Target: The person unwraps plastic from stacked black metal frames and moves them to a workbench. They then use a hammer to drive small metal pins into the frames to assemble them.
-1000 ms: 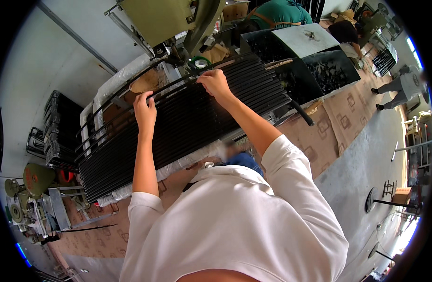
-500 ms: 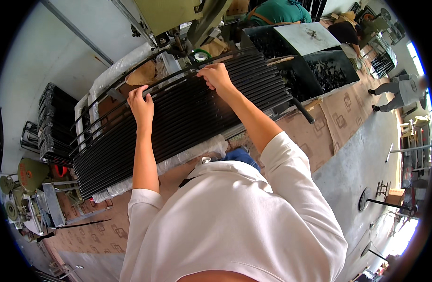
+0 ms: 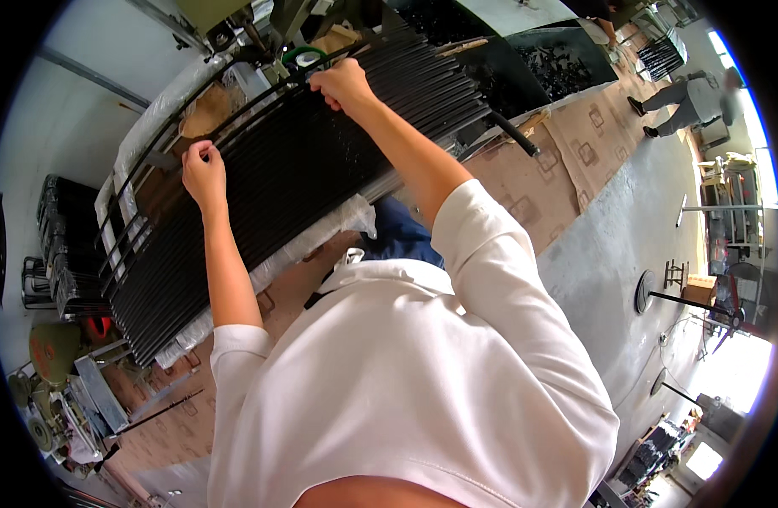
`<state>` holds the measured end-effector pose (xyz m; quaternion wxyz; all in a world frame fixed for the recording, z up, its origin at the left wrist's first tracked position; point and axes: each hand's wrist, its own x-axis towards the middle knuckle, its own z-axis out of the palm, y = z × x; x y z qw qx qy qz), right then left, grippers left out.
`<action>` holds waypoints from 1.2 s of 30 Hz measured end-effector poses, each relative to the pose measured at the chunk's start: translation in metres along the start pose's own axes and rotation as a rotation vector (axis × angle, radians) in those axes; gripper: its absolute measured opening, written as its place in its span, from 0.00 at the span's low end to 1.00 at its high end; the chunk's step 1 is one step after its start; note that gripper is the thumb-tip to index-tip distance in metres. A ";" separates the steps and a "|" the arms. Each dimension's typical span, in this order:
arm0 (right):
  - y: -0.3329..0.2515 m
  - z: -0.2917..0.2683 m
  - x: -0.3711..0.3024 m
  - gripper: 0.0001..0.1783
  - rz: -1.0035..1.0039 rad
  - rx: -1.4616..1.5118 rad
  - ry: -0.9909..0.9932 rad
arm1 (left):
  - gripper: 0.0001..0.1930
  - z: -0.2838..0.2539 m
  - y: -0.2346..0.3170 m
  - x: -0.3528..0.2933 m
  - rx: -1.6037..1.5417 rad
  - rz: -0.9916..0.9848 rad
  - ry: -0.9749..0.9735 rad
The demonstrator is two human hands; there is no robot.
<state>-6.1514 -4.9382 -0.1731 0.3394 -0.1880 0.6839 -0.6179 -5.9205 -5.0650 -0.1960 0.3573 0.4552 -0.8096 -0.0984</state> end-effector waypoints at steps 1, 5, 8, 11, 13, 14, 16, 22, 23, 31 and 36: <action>-0.001 -0.002 -0.003 0.12 0.013 -0.001 0.004 | 0.04 -0.001 0.003 0.000 -0.005 0.002 -0.017; -0.008 0.003 -0.009 0.11 0.016 -0.049 -0.006 | 0.04 -0.007 -0.002 0.001 -0.057 0.017 0.009; -0.010 0.002 -0.010 0.11 0.009 -0.018 -0.037 | 0.04 -0.011 0.003 0.000 -0.049 -0.021 -0.011; -0.010 0.002 -0.010 0.09 0.014 -0.025 -0.054 | 0.04 -0.015 0.003 0.002 -0.043 -0.057 -0.007; -0.011 0.001 -0.011 0.09 0.015 -0.015 -0.055 | 0.04 -0.016 0.002 0.002 -0.037 -0.077 -0.009; -0.012 0.001 -0.013 0.09 0.022 -0.012 -0.049 | 0.04 -0.016 0.003 0.002 -0.039 -0.089 -0.015; -0.011 0.000 -0.012 0.08 0.020 -0.006 -0.058 | 0.04 -0.015 0.003 0.002 -0.032 -0.099 -0.018; -0.011 0.003 -0.013 0.08 0.009 0.020 -0.045 | 0.05 -0.017 -0.003 0.001 -0.020 -0.080 -0.009; -0.010 0.003 -0.012 0.08 0.004 0.021 -0.035 | 0.05 -0.017 -0.003 0.001 -0.011 -0.071 0.002; -0.013 0.002 -0.012 0.08 0.034 -0.020 -0.061 | 0.07 -0.014 -0.009 0.001 0.031 -0.062 0.002; -0.011 0.002 -0.010 0.08 0.027 0.026 -0.059 | 0.08 -0.016 -0.009 -0.001 0.054 -0.056 -0.019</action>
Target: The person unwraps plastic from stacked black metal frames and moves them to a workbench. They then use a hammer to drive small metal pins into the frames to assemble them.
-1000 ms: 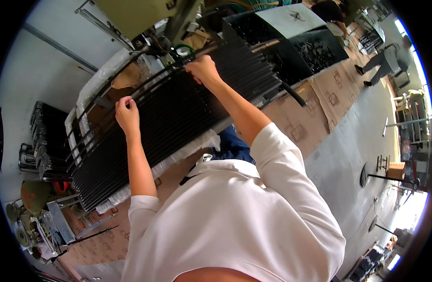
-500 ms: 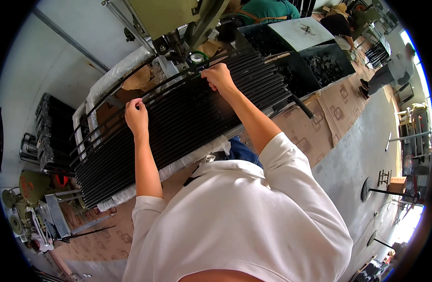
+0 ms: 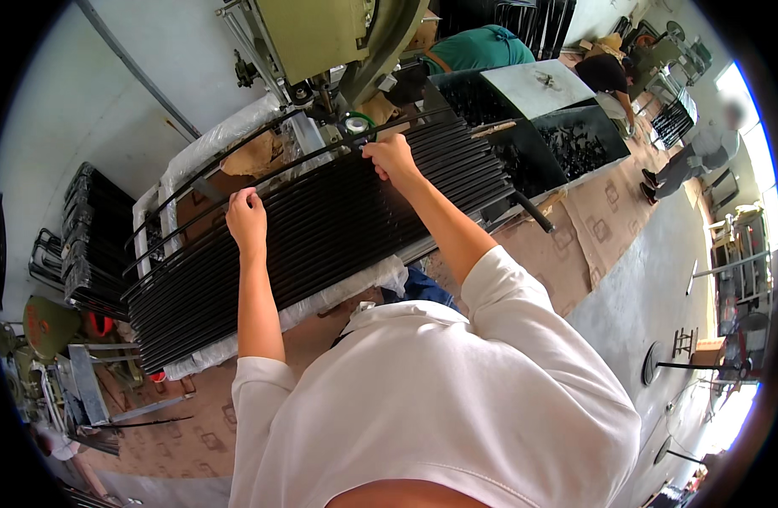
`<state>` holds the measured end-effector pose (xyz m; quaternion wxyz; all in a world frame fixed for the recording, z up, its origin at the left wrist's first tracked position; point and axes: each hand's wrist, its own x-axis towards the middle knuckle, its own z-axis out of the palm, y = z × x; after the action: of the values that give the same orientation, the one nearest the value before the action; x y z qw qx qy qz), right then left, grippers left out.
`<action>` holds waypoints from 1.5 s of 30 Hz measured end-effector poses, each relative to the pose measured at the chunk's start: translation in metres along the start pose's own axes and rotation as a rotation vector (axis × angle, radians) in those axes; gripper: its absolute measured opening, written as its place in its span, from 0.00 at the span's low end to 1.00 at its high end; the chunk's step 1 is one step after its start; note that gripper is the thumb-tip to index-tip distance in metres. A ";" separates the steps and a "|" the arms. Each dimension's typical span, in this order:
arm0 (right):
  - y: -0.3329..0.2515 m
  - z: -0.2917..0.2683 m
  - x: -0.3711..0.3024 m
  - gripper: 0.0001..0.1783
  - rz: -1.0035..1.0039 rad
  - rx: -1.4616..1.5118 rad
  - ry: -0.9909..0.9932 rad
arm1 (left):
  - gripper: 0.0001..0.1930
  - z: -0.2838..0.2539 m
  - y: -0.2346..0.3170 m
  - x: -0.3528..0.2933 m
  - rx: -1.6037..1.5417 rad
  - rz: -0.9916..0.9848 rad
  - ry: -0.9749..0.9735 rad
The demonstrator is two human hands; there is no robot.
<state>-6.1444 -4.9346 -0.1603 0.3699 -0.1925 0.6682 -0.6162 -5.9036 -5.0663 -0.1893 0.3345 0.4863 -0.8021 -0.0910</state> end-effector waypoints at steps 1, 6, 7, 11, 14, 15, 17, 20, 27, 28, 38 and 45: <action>0.001 0.000 -0.001 0.08 -0.006 -0.002 -0.007 | 0.08 -0.001 -0.001 0.000 -0.002 -0.005 -0.003; -0.001 0.002 -0.001 0.08 -0.019 -0.015 -0.014 | 0.07 -0.002 -0.002 0.000 -0.017 -0.010 0.020; 0.000 0.002 -0.004 0.08 -0.010 -0.021 -0.009 | 0.07 -0.003 -0.003 -0.003 -0.013 -0.018 0.005; 0.000 -0.003 -0.003 0.09 0.034 0.066 -0.056 | 0.08 -0.003 -0.001 -0.003 -0.005 -0.008 0.013; -0.019 -0.004 -0.009 0.08 0.050 0.155 -0.077 | 0.09 -0.003 0.002 -0.001 -0.009 -0.065 0.003; -0.020 -0.004 -0.008 0.08 0.041 0.173 -0.073 | 0.09 -0.004 0.002 0.001 -0.030 -0.064 0.006; -0.019 -0.007 -0.006 0.07 0.037 0.210 -0.062 | 0.09 -0.004 0.001 0.003 -0.067 -0.066 0.001; -0.010 -0.014 -0.002 0.07 0.023 0.158 -0.002 | 0.09 -0.003 -0.001 0.000 -0.103 -0.083 0.028; -0.016 -0.025 0.028 0.07 -0.060 0.155 -0.089 | 0.13 -0.002 -0.005 0.005 0.002 -0.159 0.080; -0.018 -0.025 0.034 0.07 -0.054 0.154 -0.107 | 0.14 -0.001 -0.008 0.010 0.013 -0.183 0.038; -0.017 -0.004 0.117 0.06 0.045 0.392 0.098 | 0.11 0.007 -0.052 0.074 0.028 -0.224 -0.133; -0.006 -0.016 0.181 0.09 0.144 0.770 0.191 | 0.13 0.023 -0.059 0.099 0.087 -0.136 -0.164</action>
<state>-6.2752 -5.0537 -0.2015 0.3936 0.0655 0.4317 -0.8090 -5.9054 -5.1843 -0.1902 0.2393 0.5444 -0.7953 -0.1182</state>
